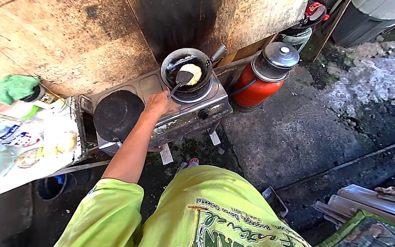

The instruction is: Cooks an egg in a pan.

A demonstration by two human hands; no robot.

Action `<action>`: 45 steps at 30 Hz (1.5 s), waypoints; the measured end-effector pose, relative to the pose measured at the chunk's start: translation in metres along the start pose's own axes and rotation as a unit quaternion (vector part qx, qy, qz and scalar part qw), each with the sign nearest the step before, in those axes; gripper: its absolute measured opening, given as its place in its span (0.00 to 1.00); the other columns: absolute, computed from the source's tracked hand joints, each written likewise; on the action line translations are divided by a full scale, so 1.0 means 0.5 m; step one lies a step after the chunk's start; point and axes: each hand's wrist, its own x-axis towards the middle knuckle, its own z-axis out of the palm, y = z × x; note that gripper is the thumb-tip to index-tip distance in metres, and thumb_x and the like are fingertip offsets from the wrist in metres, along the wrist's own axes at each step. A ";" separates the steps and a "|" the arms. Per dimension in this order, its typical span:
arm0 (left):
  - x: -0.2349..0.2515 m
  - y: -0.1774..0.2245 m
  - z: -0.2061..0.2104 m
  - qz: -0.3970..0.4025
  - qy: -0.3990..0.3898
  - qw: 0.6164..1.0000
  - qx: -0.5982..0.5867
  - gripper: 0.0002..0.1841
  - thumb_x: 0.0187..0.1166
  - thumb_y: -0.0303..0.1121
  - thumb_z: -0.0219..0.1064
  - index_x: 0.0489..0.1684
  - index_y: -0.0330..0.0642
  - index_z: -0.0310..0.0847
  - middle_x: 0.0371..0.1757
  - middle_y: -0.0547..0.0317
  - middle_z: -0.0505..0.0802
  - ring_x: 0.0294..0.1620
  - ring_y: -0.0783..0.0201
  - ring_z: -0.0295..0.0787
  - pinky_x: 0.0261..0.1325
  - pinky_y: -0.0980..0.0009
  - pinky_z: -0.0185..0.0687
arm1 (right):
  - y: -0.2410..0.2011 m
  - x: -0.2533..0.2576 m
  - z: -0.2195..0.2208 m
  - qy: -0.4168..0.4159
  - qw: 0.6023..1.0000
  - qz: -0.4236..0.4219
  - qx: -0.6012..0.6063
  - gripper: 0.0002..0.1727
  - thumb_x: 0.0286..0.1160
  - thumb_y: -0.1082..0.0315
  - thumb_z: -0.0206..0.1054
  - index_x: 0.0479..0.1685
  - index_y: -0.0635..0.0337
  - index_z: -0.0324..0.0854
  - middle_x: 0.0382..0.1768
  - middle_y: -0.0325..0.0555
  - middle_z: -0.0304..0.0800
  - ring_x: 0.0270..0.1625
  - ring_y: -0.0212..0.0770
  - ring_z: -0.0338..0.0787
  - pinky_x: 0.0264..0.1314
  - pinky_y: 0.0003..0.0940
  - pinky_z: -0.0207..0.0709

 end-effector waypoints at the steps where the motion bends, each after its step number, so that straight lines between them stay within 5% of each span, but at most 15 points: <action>1: 0.000 -0.002 0.002 -0.001 -0.002 1.000 0.004 0.22 0.88 0.32 0.57 0.81 0.47 0.75 0.69 0.35 0.88 0.73 0.35 0.83 0.72 0.33 0.73 | -0.023 -0.021 -0.006 -0.004 1.000 0.001 -0.004 0.24 0.88 0.53 0.64 0.71 0.61 0.84 0.61 0.61 0.93 0.63 0.57 0.92 0.72 0.58 0.80; 4: 0.007 0.000 0.006 -0.005 -0.014 1.000 0.014 0.22 0.88 0.32 0.57 0.81 0.46 0.75 0.70 0.36 0.88 0.74 0.36 0.82 0.73 0.34 0.73 | -0.089 -0.064 -0.042 -0.089 0.994 0.045 -0.044 0.27 0.94 0.55 0.55 0.84 0.60 0.72 0.77 0.59 0.82 0.79 0.55 0.81 0.85 0.54 0.69; 6: 0.011 0.006 0.004 -0.005 -0.017 1.000 0.012 0.22 0.87 0.31 0.58 0.80 0.46 0.76 0.70 0.36 0.88 0.74 0.36 0.82 0.73 0.34 0.73 | -0.058 -0.057 -0.020 0.001 0.998 -0.052 -0.046 0.25 0.89 0.54 0.60 0.72 0.64 0.83 0.61 0.62 0.92 0.62 0.58 0.93 0.68 0.56 0.84; 10: 0.012 0.002 -0.024 0.002 -0.020 1.000 -0.009 0.22 0.87 0.32 0.59 0.79 0.45 0.77 0.69 0.34 0.87 0.74 0.35 0.82 0.74 0.34 0.72 | -0.168 -0.106 -0.056 -0.027 1.000 0.015 -0.007 0.23 0.90 0.57 0.62 0.72 0.65 0.82 0.63 0.64 0.90 0.66 0.58 0.89 0.74 0.57 0.77; 14: 0.005 -0.015 -0.052 -0.007 -0.002 0.999 -0.043 0.21 0.88 0.32 0.59 0.79 0.45 0.77 0.63 0.35 0.89 0.64 0.36 0.87 0.68 0.35 0.76 | -0.101 -0.050 -0.039 -0.004 1.000 -0.012 -0.014 0.23 0.89 0.56 0.63 0.70 0.65 0.84 0.60 0.64 0.92 0.63 0.59 0.91 0.73 0.59 0.78; 19: 0.011 -0.017 -0.048 -0.002 -0.008 1.000 0.003 0.21 0.86 0.32 0.61 0.78 0.46 0.79 0.68 0.36 0.88 0.71 0.36 0.83 0.71 0.33 0.73 | -0.006 0.026 -0.012 0.022 0.996 -0.071 -0.056 0.25 0.86 0.47 0.63 0.66 0.58 0.88 0.52 0.57 0.96 0.55 0.55 0.95 0.63 0.59 0.86; 24: 0.010 0.000 -0.045 -0.001 -0.021 0.999 0.036 0.22 0.86 0.32 0.60 0.78 0.46 0.79 0.70 0.36 0.87 0.75 0.36 0.81 0.73 0.33 0.72 | -0.209 -0.124 -0.070 -0.032 0.999 0.033 -0.022 0.23 0.92 0.58 0.59 0.73 0.66 0.81 0.65 0.65 0.89 0.69 0.60 0.88 0.78 0.57 0.74; 34: 0.000 -0.001 -0.062 0.000 -0.029 0.998 0.055 0.21 0.86 0.32 0.60 0.77 0.45 0.80 0.69 0.35 0.88 0.74 0.35 0.81 0.73 0.33 0.72 | -0.045 -0.011 -0.016 -0.005 0.999 -0.019 -0.033 0.23 0.89 0.53 0.62 0.69 0.61 0.86 0.59 0.58 0.94 0.63 0.55 0.93 0.72 0.57 0.81; 43: 0.000 -0.001 -0.076 0.005 -0.034 0.998 0.061 0.21 0.86 0.31 0.60 0.76 0.41 0.80 0.64 0.33 0.89 0.68 0.33 0.84 0.69 0.31 0.74 | -0.140 -0.083 -0.051 -0.040 0.998 0.036 -0.016 0.25 0.90 0.54 0.61 0.75 0.62 0.81 0.67 0.62 0.89 0.70 0.57 0.87 0.78 0.57 0.74; 45: 0.004 0.002 -0.077 0.005 -0.037 0.997 0.066 0.20 0.86 0.31 0.60 0.76 0.41 0.80 0.64 0.33 0.89 0.68 0.34 0.84 0.69 0.32 0.74 | -0.101 -0.057 -0.041 -0.047 0.999 0.002 -0.024 0.27 0.91 0.52 0.60 0.76 0.62 0.79 0.66 0.62 0.89 0.68 0.57 0.88 0.76 0.57 0.76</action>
